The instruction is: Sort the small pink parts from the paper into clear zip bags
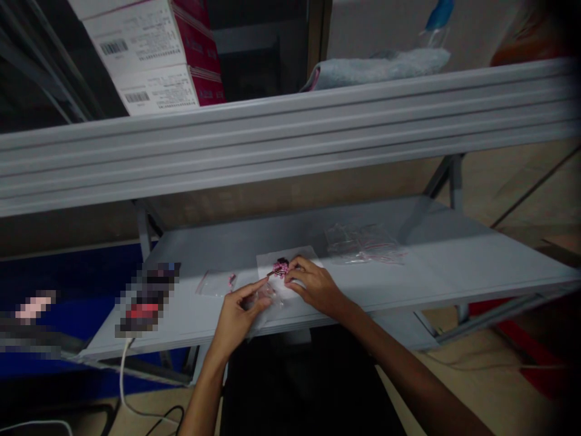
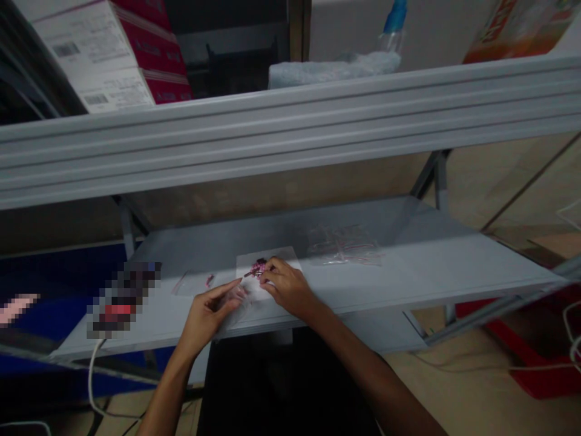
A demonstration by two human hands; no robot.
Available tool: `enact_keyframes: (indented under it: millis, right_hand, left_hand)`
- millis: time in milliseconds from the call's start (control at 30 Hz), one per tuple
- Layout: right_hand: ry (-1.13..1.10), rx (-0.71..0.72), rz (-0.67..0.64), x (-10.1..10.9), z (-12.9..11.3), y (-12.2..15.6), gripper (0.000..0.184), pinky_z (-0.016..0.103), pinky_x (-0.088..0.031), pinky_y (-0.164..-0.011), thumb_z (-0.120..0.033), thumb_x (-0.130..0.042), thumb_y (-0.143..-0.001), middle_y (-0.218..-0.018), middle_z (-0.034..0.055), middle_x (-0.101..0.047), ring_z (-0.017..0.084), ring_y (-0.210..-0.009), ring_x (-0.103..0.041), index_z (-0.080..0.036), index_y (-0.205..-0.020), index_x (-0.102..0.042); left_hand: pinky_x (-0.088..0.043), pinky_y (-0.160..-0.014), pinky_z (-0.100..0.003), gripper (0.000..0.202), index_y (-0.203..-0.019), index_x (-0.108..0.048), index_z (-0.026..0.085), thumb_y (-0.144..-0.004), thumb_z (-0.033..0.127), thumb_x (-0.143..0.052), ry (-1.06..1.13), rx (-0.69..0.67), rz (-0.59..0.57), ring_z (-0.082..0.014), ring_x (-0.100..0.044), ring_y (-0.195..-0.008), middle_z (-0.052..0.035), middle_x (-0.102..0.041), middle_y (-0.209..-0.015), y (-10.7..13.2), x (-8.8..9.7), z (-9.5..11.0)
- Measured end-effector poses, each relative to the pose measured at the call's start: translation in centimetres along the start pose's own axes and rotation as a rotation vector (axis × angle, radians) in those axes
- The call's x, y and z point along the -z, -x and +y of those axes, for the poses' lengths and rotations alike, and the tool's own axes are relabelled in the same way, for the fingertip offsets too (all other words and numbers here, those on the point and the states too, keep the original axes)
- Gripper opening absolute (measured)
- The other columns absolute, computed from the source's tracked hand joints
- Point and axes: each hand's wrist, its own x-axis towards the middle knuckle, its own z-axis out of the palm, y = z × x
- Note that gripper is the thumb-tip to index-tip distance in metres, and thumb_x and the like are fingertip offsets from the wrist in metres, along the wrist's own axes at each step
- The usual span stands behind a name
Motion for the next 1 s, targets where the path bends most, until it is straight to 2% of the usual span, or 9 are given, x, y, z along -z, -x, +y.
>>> enact_keyframes:
  millis: [133,200,300,400,533,633,767,867,1000]
  right_hand:
    - [-0.206,-0.002,0.078,0.4,-1.1,-0.4,0.009,0.032,-0.051,-0.086,-0.025,-0.063,-0.093,-0.101,0.0056,-0.060,0.017,-0.097,-0.061,-0.021,-0.093,-0.070]
    - [-0.296,0.018,0.074,0.3,-1.8,-0.5,0.009,0.032,-0.051,-0.087,-0.027,-0.065,-0.091,-0.101,0.0053,-0.060,0.018,-0.099,-0.061,-0.021,-0.093,-0.071]
    - [-0.327,0.057,0.021,-0.1,-2.8,-0.4,0.010,0.035,-0.051,-0.090,-0.027,-0.066,-0.090,-0.105,0.0067,-0.061,0.020,-0.105,-0.060,-0.022,-0.093,-0.074]
    - [-0.354,0.045,0.042,-0.3,-2.7,-0.4,0.014,0.035,-0.052,-0.088,-0.025,-0.062,-0.093,-0.105,0.0071,-0.063,0.019,-0.103,-0.061,-0.022,-0.098,-0.074]
    - [-0.221,-0.066,0.139,-0.2,-1.0,-0.2,0.016,0.034,-0.053,-0.084,-0.025,-0.060,-0.094,-0.098,0.0055,-0.064,0.018,-0.094,-0.063,-0.023,-0.101,-0.074]
    - [-0.056,-0.080,0.088,-0.3,0.2,0.3,0.014,0.033,-0.053,-0.084,-0.026,-0.064,-0.091,-0.101,0.0052,-0.064,0.018,-0.092,-0.064,-0.024,-0.101,-0.074]
    - [0.033,-0.070,0.031,-0.6,0.4,0.6,0.014,0.032,-0.053,-0.082,-0.023,-0.061,-0.093,-0.104,0.0061,-0.063,0.018,-0.090,-0.064,-0.022,-0.099,-0.073]
    - [0.012,-0.061,0.028,-0.3,-0.2,0.3,0.016,0.032,-0.052,-0.084,-0.021,-0.057,-0.095,-0.100,0.0064,-0.063,0.018,-0.093,-0.063,-0.021,-0.095,-0.073]
    - [-0.227,-0.060,0.089,0.5,-1.9,-0.4,0.012,0.031,-0.051,-0.084,-0.025,-0.061,-0.094,-0.097,0.0048,-0.062,0.017,-0.094,-0.062,-0.021,-0.094,-0.072]
  left_hand:
    - [-0.049,-0.101,-0.042,0.041,-0.113,-0.075,0.019,-0.073,0.027,-0.080,-0.057,-0.013,-0.027,-0.0259,-0.071,-0.101,-0.0093,-0.076,-0.110,0.2,-0.4,0.5]
    - [-0.050,-0.101,-0.043,0.040,-0.111,-0.076,0.020,-0.072,0.026,-0.080,-0.062,-0.036,-0.026,-0.0259,-0.071,-0.100,-0.0085,-0.077,-0.109,0.2,-0.6,0.8]
    - [-0.049,-0.101,-0.044,0.040,-0.110,-0.076,0.022,-0.070,0.024,-0.081,-0.065,-0.059,-0.036,-0.0268,-0.070,-0.103,-0.0081,-0.076,-0.112,0.2,-0.8,1.2]
    - [-0.049,-0.101,-0.043,0.040,-0.112,-0.075,0.020,-0.072,0.025,-0.079,-0.049,-0.038,-0.014,-0.0266,-0.070,-0.105,-0.0094,-0.075,-0.113,0.1,-0.8,1.2]
    - [-0.054,-0.093,-0.038,0.042,-0.118,-0.071,0.016,-0.078,0.030,-0.075,0.065,0.008,0.038,-0.0236,-0.072,-0.096,-0.0106,-0.077,-0.103,-0.1,-0.3,0.6]
    - [-0.055,-0.087,-0.033,0.047,-0.122,-0.067,0.016,-0.079,0.033,-0.075,0.134,0.019,0.081,-0.0217,-0.072,-0.094,-0.0107,-0.077,-0.103,-0.1,0.0,0.4]
    - [-0.056,-0.086,-0.031,0.047,-0.122,-0.066,0.015,-0.081,0.036,-0.074,0.187,0.052,0.096,-0.0223,-0.072,-0.097,-0.0115,-0.076,-0.106,0.0,0.3,0.7]
    - [-0.055,-0.087,-0.032,0.045,-0.120,-0.068,0.015,-0.080,0.035,-0.075,0.205,0.055,0.082,-0.0227,-0.072,-0.098,-0.0115,-0.076,-0.107,0.0,0.4,0.5]
    - [-0.053,-0.094,-0.036,0.046,-0.119,-0.070,0.016,-0.076,0.031,-0.078,0.120,0.041,-0.002,-0.0239,-0.071,-0.100,-0.0114,-0.076,-0.108,0.0,0.4,0.1]
